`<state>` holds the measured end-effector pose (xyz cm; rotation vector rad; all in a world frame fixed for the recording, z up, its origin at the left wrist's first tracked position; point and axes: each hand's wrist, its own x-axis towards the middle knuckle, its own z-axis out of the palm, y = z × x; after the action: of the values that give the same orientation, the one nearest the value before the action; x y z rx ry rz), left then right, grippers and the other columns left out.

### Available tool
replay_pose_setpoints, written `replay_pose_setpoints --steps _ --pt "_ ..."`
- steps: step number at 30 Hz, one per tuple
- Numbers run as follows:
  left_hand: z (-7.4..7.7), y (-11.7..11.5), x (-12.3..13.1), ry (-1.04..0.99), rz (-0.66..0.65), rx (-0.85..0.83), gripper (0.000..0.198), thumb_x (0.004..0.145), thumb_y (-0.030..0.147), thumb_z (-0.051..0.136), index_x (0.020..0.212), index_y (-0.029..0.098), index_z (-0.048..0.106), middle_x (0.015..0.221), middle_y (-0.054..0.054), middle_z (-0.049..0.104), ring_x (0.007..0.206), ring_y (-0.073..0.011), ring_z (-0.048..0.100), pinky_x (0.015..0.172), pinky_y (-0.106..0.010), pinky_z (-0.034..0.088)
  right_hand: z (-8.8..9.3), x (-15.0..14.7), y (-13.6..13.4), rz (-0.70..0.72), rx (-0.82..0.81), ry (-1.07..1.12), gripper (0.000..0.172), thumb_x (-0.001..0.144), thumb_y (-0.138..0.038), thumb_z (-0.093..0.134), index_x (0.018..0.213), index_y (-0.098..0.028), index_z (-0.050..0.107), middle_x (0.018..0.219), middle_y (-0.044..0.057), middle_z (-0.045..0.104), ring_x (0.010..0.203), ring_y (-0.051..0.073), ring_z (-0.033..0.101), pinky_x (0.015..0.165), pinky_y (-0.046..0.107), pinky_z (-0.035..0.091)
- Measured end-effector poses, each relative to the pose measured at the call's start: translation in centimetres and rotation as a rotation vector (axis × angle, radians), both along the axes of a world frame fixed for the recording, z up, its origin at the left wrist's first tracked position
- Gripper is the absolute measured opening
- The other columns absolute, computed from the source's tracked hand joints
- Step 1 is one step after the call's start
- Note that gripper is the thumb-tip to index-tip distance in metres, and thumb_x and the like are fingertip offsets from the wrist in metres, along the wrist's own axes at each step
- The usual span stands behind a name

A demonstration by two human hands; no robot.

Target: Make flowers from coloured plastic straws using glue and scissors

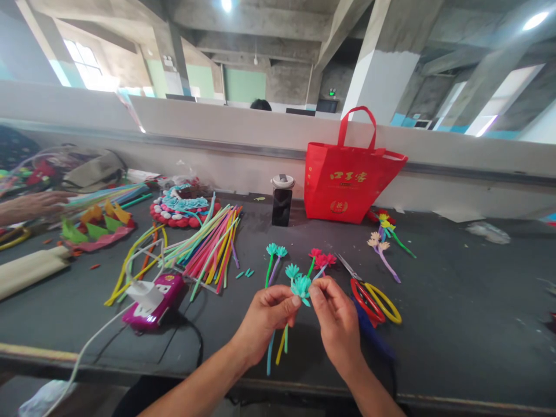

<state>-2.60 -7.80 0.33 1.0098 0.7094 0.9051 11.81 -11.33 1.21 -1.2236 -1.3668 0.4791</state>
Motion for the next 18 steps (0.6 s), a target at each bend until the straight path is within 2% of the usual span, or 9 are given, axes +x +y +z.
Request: replay_pose_setpoints --steps 5,10,15,18 --pt "0.2 0.0 0.0 0.017 0.024 0.026 0.031 0.076 0.040 0.078 0.064 0.015 0.064 0.050 0.002 0.052 0.049 -0.0072 0.033 0.050 -0.025 0.018 -0.2 0.2 0.2 0.022 -0.026 0.064 0.023 0.095 -0.036 0.054 0.079 -0.020 0.060 0.069 -0.001 0.057 0.065 0.014 0.054 0.058 0.024 0.043" --pt "0.3 0.0 0.0 0.013 0.111 0.006 0.030 0.073 0.042 0.080 0.070 0.015 0.067 0.050 0.003 0.052 0.048 -0.0068 0.033 0.048 -0.023 0.018 -0.9 0.4 0.2 -0.035 0.049 0.114 0.015 0.093 -0.034 0.060 0.092 -0.020 0.064 0.083 0.002 0.063 0.074 0.016 0.059 0.068 0.028 0.049" --pt "0.2 0.0 0.1 0.035 0.153 0.005 0.030 0.073 0.043 0.080 0.072 0.015 0.068 0.053 0.002 0.054 0.050 -0.0074 0.037 0.050 -0.022 0.024 -0.3 0.3 -0.3 -0.050 0.198 -0.107 0.003 0.090 -0.024 0.064 0.092 -0.023 0.067 0.082 0.001 0.061 0.073 0.016 0.057 0.069 0.029 0.048" --pt "0.3 -0.1 0.1 0.048 0.157 0.021 0.029 0.074 0.042 0.079 0.073 0.015 0.070 0.054 0.002 0.055 0.052 -0.0080 0.039 0.052 -0.022 0.028 0.3 0.1 -0.3 -0.077 0.238 -0.238 0.006 0.090 -0.020 0.064 0.093 -0.024 0.067 0.081 0.000 0.062 0.072 0.015 0.056 0.068 0.029 0.047"
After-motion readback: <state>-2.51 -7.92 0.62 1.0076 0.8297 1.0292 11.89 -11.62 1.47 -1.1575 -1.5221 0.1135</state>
